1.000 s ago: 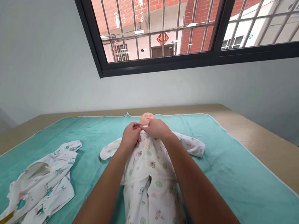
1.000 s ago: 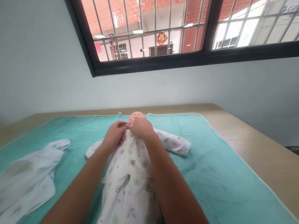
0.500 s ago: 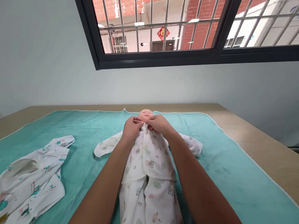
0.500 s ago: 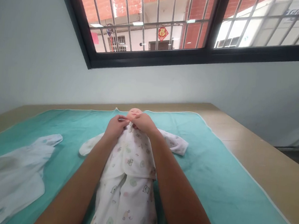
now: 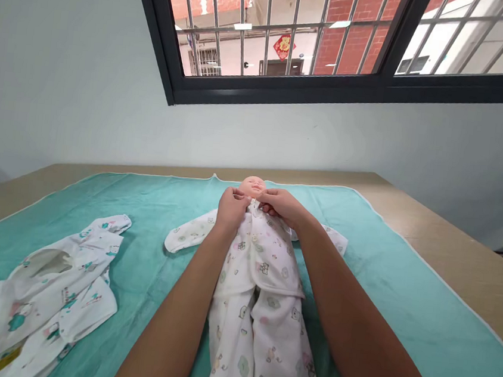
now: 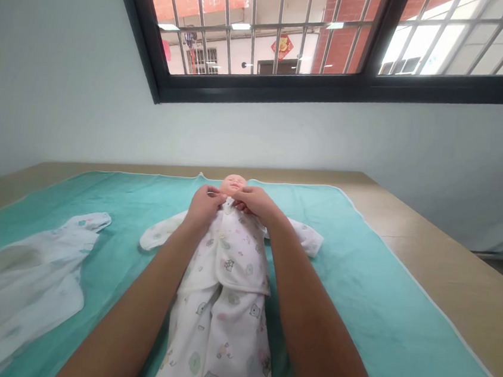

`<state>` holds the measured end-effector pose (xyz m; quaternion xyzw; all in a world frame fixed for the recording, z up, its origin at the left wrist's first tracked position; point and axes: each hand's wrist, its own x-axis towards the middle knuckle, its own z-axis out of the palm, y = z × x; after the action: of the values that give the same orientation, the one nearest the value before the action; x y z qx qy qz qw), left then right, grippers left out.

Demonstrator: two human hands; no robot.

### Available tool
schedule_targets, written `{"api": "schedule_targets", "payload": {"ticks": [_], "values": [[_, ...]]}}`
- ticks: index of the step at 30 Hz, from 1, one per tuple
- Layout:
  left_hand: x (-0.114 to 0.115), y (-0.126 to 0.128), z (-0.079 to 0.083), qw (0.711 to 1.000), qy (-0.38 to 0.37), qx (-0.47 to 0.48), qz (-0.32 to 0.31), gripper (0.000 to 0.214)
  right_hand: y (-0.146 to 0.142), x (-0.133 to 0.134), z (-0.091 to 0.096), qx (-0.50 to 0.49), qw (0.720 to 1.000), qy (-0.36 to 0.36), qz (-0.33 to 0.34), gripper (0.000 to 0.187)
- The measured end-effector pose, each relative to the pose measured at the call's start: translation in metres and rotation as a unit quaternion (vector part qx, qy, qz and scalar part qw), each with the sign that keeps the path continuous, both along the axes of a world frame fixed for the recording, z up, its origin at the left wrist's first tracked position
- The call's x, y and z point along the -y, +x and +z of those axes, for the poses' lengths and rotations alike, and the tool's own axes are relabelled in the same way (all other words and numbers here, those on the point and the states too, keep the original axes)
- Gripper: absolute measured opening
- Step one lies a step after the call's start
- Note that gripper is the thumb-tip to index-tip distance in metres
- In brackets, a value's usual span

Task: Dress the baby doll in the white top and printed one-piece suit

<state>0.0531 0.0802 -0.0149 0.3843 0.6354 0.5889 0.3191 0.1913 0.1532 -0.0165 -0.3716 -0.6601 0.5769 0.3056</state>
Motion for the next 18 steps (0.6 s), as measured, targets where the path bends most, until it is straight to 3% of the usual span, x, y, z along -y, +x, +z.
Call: {"api": "schedule_targets", "payload": {"ticks": [18], "values": [[0.0029, 0.0007, 0.002, 0.998, 0.006, 0.06, -0.003, 0.025, -0.0005, 0.0033, -0.0005, -0.006, 0.999, 0.04, 0.031, 0.018]]}}
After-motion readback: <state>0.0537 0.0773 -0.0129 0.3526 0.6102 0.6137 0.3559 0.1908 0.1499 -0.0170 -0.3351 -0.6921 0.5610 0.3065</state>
